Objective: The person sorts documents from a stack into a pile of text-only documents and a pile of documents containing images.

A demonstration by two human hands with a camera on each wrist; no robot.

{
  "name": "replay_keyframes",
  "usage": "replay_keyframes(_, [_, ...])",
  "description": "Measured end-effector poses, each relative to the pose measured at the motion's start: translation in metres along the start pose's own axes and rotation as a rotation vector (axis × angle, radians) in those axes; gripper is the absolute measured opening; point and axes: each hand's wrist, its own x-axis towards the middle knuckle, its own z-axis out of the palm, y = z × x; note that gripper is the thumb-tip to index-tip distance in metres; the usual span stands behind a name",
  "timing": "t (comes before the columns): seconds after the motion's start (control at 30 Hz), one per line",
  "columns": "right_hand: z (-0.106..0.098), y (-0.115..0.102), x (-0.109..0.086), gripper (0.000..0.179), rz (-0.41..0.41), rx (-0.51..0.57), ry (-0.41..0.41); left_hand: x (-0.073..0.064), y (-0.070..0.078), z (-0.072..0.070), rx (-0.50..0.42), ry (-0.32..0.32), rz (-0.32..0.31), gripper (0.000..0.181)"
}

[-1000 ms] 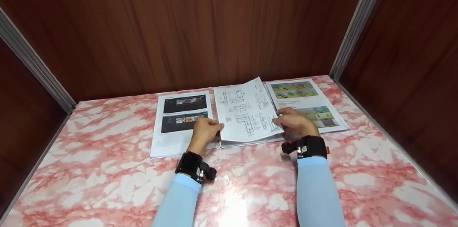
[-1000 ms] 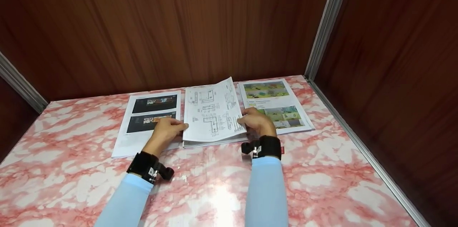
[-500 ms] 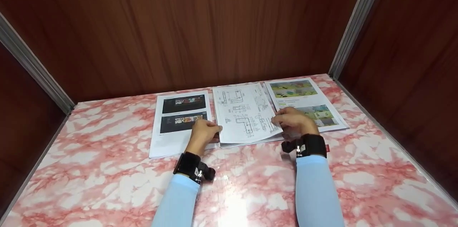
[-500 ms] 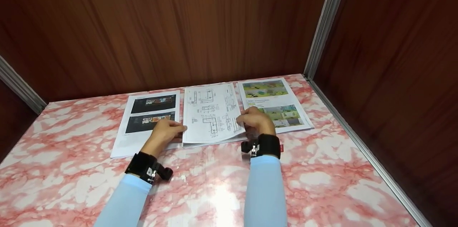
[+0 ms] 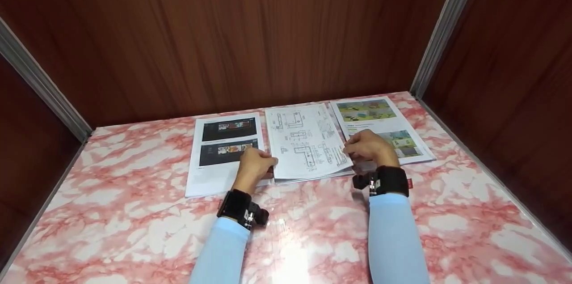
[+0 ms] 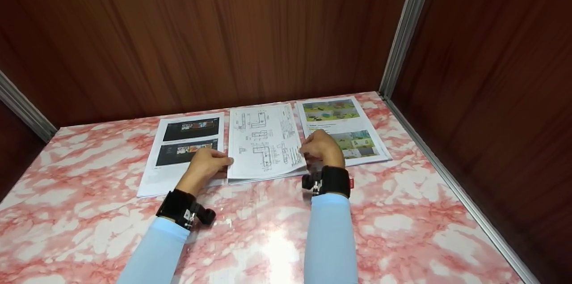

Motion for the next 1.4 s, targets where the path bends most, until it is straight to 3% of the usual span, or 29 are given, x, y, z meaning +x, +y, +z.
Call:
replay_keyframes(0.13, [0.0,0.0,0.0,0.031,-0.01,-0.05,0.016,-0.004,0.006,0.0,0.128,0.027,-0.007,0.02])
replay_keyframes(0.4, [-0.002,-0.005,-0.004,0.031,-0.003,-0.048,-0.006,-0.011,0.013,-0.002,0.234,0.052,-0.008,0.014])
replay_keyframes(0.7, [-0.002,-0.009,-0.005,0.032,0.001,-0.056,0.069,-0.015,0.019,-0.002,0.401,0.159,0.045,0.015])
replay_keyframes(0.87, [0.0,-0.008,-0.003,0.033,0.003,-0.077,0.057,-0.014,0.02,-0.002,0.43,0.186,0.052,0.019])
replay_keyframes(1.4, [0.0,-0.006,-0.002,0.033,-0.013,-0.069,0.055,-0.012,0.019,0.0,0.409,0.169,0.074,0.019])
